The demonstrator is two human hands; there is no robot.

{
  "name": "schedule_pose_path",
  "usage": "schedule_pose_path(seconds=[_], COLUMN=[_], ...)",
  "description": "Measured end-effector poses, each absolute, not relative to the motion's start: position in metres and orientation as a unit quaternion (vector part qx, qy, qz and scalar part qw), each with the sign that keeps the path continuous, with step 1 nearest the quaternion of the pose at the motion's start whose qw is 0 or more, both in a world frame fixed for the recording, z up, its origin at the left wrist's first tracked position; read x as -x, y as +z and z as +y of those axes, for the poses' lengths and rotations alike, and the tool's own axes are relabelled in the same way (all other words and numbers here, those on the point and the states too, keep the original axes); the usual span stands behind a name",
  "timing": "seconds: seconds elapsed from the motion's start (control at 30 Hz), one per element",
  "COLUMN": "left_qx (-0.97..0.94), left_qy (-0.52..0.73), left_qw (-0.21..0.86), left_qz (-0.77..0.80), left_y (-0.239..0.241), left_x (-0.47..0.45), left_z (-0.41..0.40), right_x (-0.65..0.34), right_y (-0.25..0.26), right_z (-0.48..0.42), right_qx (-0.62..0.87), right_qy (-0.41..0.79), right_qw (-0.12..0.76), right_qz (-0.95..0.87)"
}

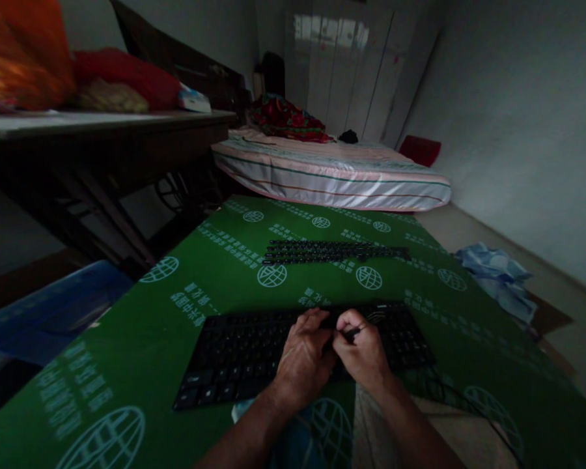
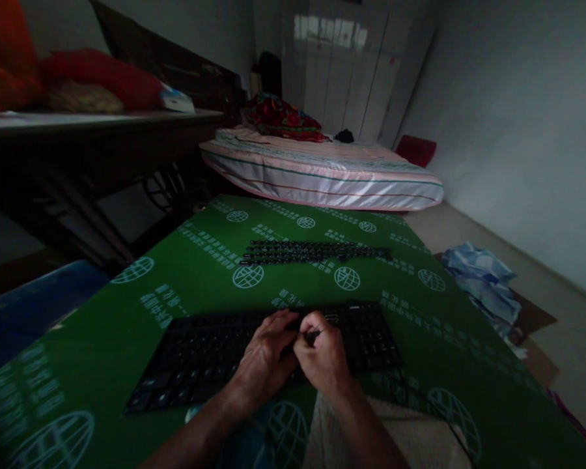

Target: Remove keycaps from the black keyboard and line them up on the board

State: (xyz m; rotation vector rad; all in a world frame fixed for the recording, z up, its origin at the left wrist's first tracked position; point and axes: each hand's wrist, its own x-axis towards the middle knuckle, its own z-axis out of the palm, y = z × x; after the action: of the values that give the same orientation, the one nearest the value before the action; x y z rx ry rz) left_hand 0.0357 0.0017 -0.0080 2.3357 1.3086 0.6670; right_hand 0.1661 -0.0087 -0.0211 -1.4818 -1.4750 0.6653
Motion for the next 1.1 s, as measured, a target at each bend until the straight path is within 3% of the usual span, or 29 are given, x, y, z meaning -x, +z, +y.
schedule_pose_path(seconds=[0.43,0.73,1.1], left_qx=[-0.821,-0.806,-0.766], left_qy=[0.254,0.329,0.363], left_qw=[0.205,0.212,0.281], left_qz=[0.468,0.445,0.449], left_y=[-0.0082,-0.0115,-0.0117], left_x=[-0.0361,-0.0335,-0.0290], left_z=[0.0021,-0.0002,-0.0020], right_x=[-0.1674,-0.1726,-0.1755], right_y=[-0.0206,-0.0206,-0.0133], right_z=[-0.0082,-0.0070,-0.0144], right_qx=[0.594,0.558,0.523], right_qy=[0.291,0.379,0.401], right_qw=[0.490,0.527,0.502], right_qz=[-0.567,-0.517,-0.561])
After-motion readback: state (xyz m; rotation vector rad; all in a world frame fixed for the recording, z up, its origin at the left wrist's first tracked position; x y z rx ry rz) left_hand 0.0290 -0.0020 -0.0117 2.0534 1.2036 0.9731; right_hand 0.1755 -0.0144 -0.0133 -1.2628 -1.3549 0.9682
